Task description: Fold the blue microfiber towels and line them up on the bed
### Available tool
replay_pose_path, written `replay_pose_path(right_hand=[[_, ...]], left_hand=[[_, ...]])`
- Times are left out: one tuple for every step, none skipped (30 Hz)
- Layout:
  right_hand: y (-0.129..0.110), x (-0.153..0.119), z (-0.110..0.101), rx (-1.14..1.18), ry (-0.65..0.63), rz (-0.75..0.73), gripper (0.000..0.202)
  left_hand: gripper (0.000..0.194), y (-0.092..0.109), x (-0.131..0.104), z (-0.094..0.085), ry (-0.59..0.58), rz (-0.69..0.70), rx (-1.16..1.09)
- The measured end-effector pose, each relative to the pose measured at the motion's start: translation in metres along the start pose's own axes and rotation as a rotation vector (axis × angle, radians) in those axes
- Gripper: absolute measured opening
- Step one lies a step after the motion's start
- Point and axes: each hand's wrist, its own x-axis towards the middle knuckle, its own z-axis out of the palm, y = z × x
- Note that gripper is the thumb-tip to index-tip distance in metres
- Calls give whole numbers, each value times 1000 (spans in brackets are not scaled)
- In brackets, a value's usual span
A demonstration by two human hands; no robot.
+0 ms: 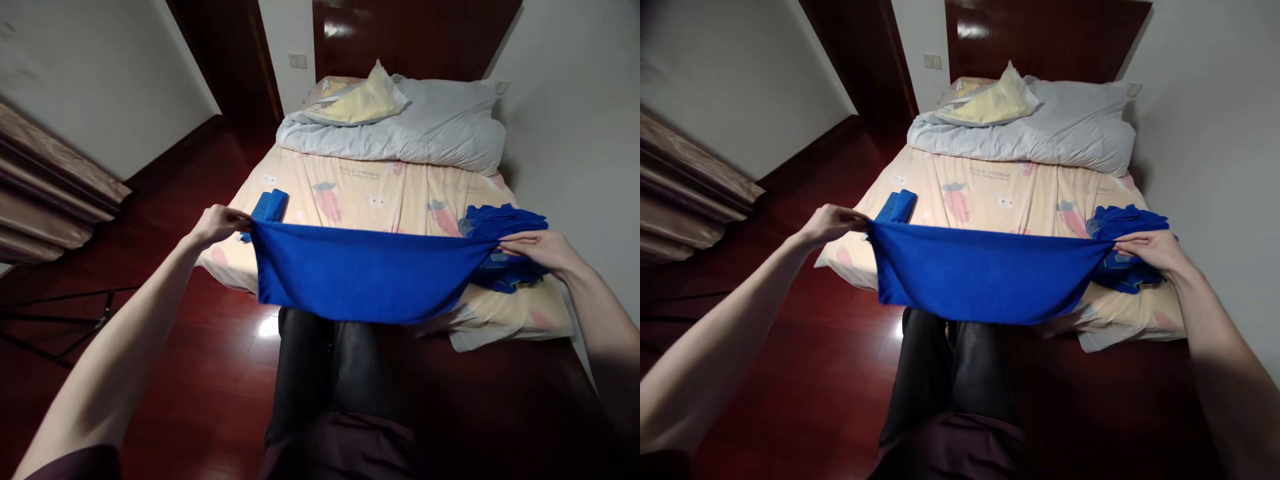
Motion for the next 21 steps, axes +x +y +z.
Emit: replay_pose_path(right_hand=[[0,15,4,16,20,-11,21],[0,29,7,33,54,-35,19],[0,42,10,47,105,-79,19],[1,53,12,48,173,-149,19],[2,64,14,43,238,-220,21],[5,73,16,35,300,-291,22],[9,81,19,23,356,-365,23],[15,87,23,9,403,-440,24],[22,92,28,-5,434,-506,24],[30,96,34,-17,453,-557,24],[39,98,42,-34,455,-591,25],[48,98,50,-62,442,-610,26],[57,97,60,-94,424,-614,28],[65,94,71,-127,405,-611,28],[74,91,82,-158,385,-608,28],[83,87,94,-180,368,-609,28],[92,84,106,-191,350,-616,28],[103,80,117,-196,337,-623,27],[115,76,128,-208,331,-622,26],[128,73,138,-235,317,-608,25],[143,70,147,-276,293,-579,22]], left_hand=[[25,8,16,6,72,14,-24],[24,15,32,12,150,44,-59],[23,21,46,17,229,90,-98],[22,25,59,21,307,151,-129],[22,28,70,25,384,223,-148],[22,29,80,30,462,295,-156],[22,27,88,34,534,363,-155],[22,23,95,40,598,425,-150],[22,17,100,46,651,480,-141],[22,10,103,53,687,526,-131],[24,1,105,61,702,558,-117],[26,-10,105,70,696,571,-99],[28,-21,104,80,675,564,-78],[29,-33,102,90,648,540,-57],[30,-46,100,101,617,506,-39],[30,-59,97,113,585,470,-24],[29,-72,94,124,548,437,-10],[30,-85,91,136,508,405,5],[30,-98,88,147,465,376,23],[31,-110,85,158,415,353,44],[31,-122,82,167,360,336,67]])
